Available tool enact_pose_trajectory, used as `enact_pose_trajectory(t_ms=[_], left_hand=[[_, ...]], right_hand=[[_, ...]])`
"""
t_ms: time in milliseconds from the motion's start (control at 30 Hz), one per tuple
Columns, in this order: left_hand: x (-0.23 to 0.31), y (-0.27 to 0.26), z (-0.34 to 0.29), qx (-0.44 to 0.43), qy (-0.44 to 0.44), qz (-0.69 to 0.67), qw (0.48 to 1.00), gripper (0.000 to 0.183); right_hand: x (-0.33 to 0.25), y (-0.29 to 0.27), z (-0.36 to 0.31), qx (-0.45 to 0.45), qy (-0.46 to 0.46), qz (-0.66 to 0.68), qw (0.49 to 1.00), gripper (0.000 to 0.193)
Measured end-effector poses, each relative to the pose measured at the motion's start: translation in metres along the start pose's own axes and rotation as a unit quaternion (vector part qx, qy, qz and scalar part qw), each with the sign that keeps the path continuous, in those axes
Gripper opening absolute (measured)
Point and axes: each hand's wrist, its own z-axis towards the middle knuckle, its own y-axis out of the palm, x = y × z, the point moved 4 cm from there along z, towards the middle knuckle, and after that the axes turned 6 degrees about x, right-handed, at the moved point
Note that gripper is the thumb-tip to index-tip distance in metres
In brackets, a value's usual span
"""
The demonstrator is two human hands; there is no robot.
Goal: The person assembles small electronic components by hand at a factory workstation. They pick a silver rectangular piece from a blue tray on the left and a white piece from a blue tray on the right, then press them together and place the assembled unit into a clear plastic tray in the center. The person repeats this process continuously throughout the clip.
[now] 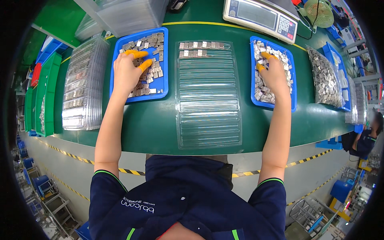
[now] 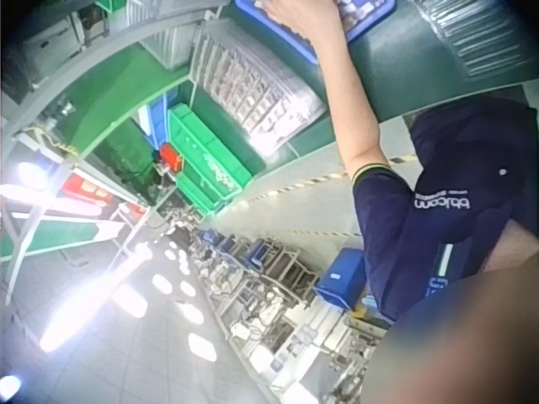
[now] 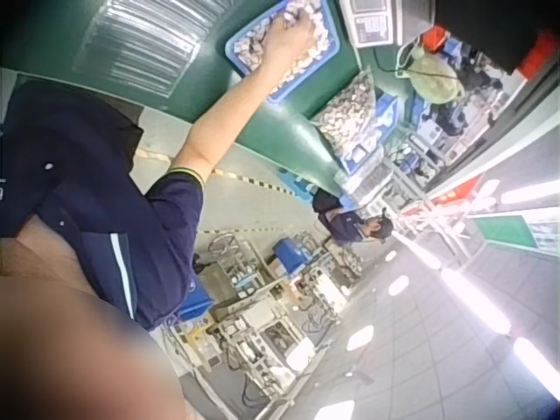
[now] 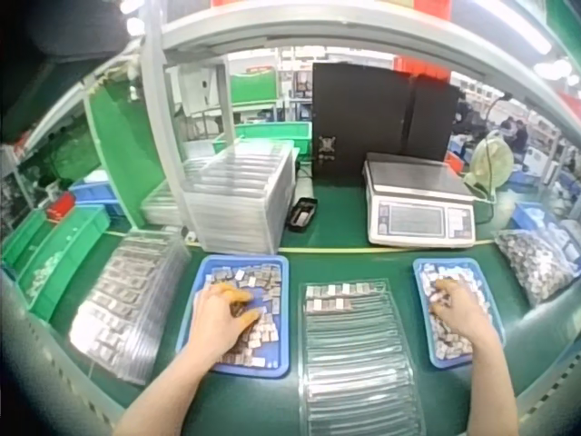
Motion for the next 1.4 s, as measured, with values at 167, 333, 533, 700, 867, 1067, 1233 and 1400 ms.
enact_pose_trajectory(t_ms=[167,333,533,700,867,1067,1233,1400], left_hand=[[-0.004,0.007,-0.003,-0.016,0.008,0.026,1.0,0.026],[0.002,0.008,-0.004,-0.022,0.013,-0.021,0.999,0.021],[0.009,0.004,-0.001,-0.022,-0.03,-0.109,0.993,0.02],[0.013,0.008,-0.003,0.003,-0.103,-0.379,0.92,0.023],[0.033,0.016,-0.015,-0.097,-0.188,-0.52,0.827,0.023],[0.06,0.015,-0.03,-0.203,-0.17,-0.638,0.723,0.027],[0.069,0.013,-0.035,-0.236,-0.2,-0.634,0.709,0.024],[0.067,0.018,-0.037,-0.246,-0.21,-0.613,0.721,0.024]], right_hand=[[-0.012,0.004,0.002,-0.034,0.097,-0.017,0.995,0.03],[-0.012,-0.004,0.002,0.012,0.125,0.015,0.992,0.019],[-0.007,-0.01,0.004,0.016,0.156,0.024,0.987,0.022],[0.002,-0.016,0.008,0.102,0.113,0.078,0.985,0.021],[-0.01,0.002,0.008,0.093,0.135,0.534,0.83,0.024],[-0.078,0.025,-0.014,-0.077,0.159,0.717,0.675,0.021],[-0.11,0.026,-0.033,-0.136,0.144,0.644,0.739,0.021],[-0.121,0.03,-0.038,-0.173,0.135,0.737,0.639,0.024]])
